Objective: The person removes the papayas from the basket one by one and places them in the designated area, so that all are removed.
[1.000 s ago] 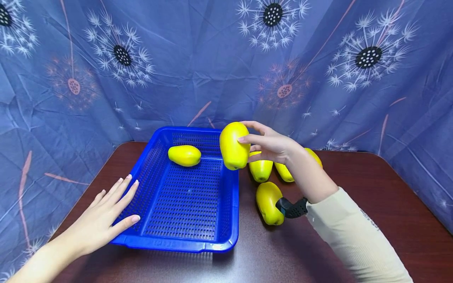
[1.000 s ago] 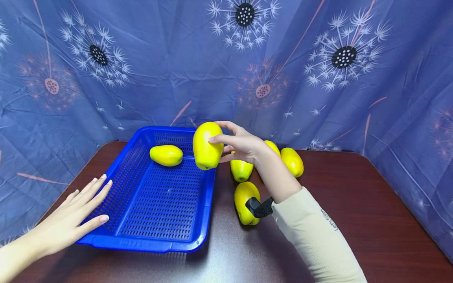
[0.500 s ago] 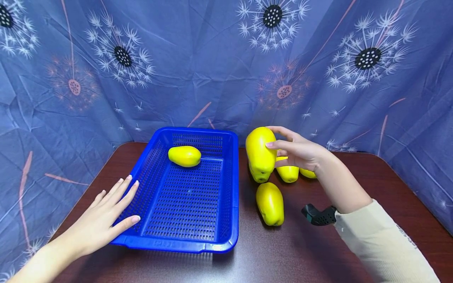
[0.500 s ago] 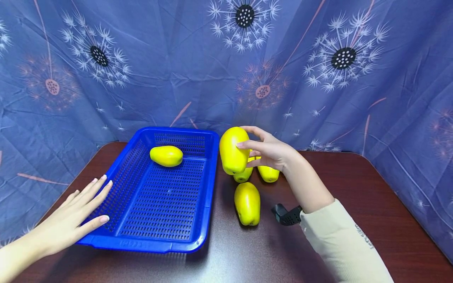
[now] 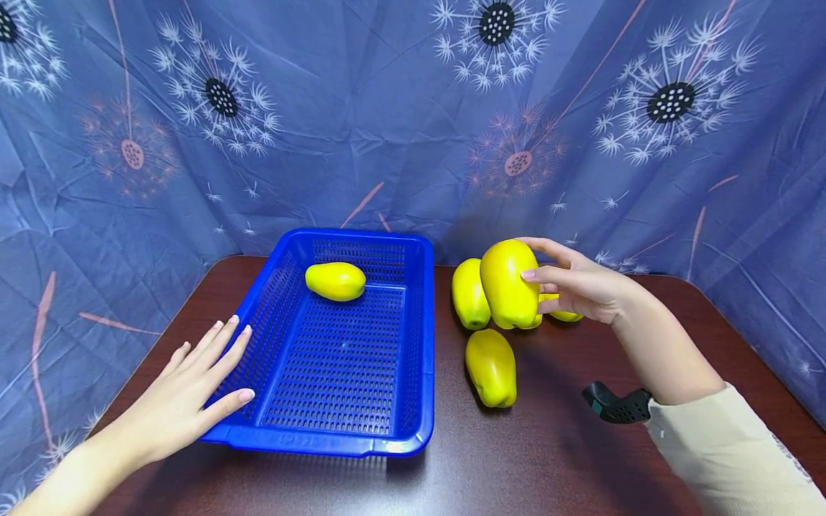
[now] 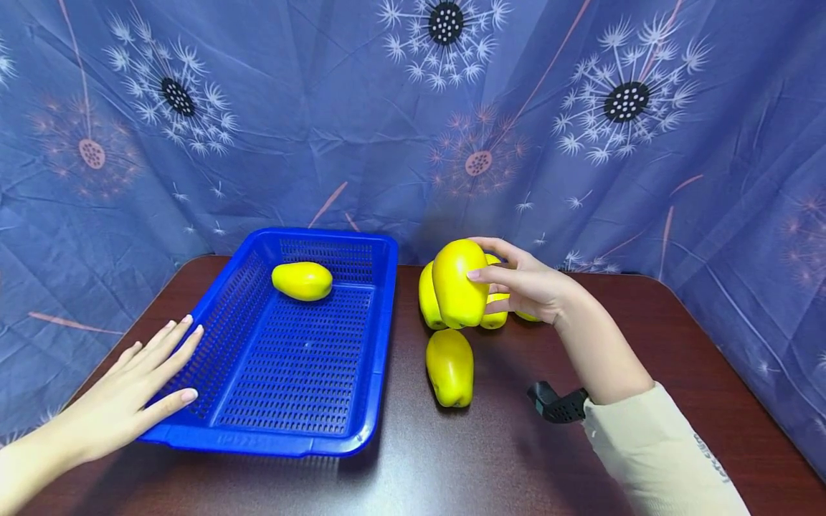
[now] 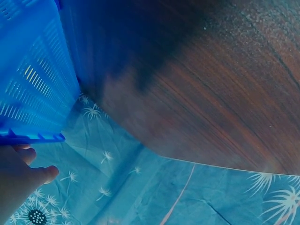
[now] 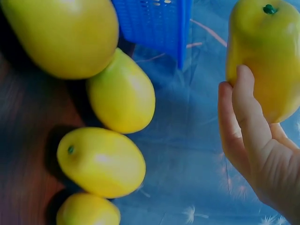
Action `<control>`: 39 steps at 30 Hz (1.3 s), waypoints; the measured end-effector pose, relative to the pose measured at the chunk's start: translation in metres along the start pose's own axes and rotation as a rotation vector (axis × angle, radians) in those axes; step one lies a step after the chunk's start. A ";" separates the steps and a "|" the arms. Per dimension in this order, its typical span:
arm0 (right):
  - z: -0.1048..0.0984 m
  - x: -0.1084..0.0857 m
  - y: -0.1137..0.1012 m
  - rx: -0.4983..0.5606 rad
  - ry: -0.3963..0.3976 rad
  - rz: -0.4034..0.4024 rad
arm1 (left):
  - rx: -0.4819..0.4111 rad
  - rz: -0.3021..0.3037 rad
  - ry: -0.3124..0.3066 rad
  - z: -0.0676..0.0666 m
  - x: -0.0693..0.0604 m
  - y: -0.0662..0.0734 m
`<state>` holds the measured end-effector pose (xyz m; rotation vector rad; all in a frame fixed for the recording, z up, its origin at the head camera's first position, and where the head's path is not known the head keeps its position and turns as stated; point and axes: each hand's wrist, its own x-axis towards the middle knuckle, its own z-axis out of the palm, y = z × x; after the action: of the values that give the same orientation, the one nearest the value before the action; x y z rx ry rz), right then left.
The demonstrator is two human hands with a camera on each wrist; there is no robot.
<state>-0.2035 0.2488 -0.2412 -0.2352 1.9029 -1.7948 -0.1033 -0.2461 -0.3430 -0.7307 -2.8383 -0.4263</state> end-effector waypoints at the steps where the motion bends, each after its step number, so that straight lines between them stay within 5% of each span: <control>1: -0.002 -0.002 0.002 0.001 -0.004 0.001 | 0.002 0.000 0.000 0.000 0.000 0.000; 15: -0.036 -0.024 0.036 0.036 -0.133 -0.037 | -0.010 -0.001 -0.003 0.001 -0.001 0.000; 39: -0.051 -0.038 0.102 0.102 -0.175 0.014 | 0.001 0.007 0.007 0.001 0.000 -0.001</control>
<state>-0.1733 0.3229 -0.3314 -0.3308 1.6837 -1.7937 -0.1036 -0.2464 -0.3438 -0.7373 -2.8283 -0.4251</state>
